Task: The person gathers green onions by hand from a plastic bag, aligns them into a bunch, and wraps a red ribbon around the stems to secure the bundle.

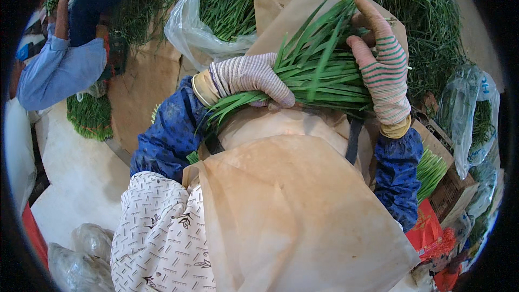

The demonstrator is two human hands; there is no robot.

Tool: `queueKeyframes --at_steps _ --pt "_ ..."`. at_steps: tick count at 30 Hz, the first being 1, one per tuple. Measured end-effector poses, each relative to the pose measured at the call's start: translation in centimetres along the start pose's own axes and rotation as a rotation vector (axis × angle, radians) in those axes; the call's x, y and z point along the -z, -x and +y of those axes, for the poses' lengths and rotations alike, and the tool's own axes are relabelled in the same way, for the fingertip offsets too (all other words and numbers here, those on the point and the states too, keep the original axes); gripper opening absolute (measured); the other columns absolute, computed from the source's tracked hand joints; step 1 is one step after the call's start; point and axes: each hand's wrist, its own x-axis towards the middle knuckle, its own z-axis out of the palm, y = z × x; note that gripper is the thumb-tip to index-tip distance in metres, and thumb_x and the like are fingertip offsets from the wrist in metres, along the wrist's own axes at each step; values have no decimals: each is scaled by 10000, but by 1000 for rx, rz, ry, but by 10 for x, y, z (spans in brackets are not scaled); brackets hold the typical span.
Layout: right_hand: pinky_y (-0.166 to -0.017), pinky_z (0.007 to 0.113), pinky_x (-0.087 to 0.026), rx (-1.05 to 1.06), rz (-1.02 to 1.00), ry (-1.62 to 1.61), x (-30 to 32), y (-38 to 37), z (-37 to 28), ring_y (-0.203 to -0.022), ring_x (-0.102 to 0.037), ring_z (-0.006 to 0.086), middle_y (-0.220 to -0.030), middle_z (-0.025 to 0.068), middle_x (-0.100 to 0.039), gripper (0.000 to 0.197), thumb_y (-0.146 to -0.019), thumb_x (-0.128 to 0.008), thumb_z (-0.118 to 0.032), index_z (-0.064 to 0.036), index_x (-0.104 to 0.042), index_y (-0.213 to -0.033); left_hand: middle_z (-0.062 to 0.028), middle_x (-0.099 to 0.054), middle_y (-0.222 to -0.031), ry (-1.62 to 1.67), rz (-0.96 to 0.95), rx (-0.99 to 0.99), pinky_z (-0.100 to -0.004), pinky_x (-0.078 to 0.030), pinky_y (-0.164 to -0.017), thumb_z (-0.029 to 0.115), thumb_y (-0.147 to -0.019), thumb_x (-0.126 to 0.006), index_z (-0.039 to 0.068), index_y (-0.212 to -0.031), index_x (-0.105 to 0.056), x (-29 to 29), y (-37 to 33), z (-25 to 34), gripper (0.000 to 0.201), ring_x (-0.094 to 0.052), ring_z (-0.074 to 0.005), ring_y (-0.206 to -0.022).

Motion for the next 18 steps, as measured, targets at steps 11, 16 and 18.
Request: queueKeyframes --at_steps 11,16,18 --pt "-745 232 -497 17 78 215 22 -20 25 -839 -559 93 -1082 42 -629 574 -875 -553 64 -107 -473 -1417 -53 -646 -689 33 -41 -43 -214 -427 -441 96 -740 -771 11 -976 -667 4 -3 -5 271 -585 -101 -543" --pt "-772 286 -538 31 52 355 35 -41 42 -952 -603 173 -1113 70 -618 699 -792 -580 28 -120 -424 -1457 -17 -666 -810 49 5 88 -233 -473 -491 25 -646 -799 54 -1126 -637 6 2 0 507 -587 -95 -592" --pt "-800 301 -534 -269 -7 23 43 -40 30 -969 -601 174 -1125 79 -620 720 -785 -572 28 -127 -406 -1468 -16 -664 -803 48 -6 98 -235 -474 -491 27 -650 -798 54 -1125 -637 5 3 5 502 -589 -97 -592"
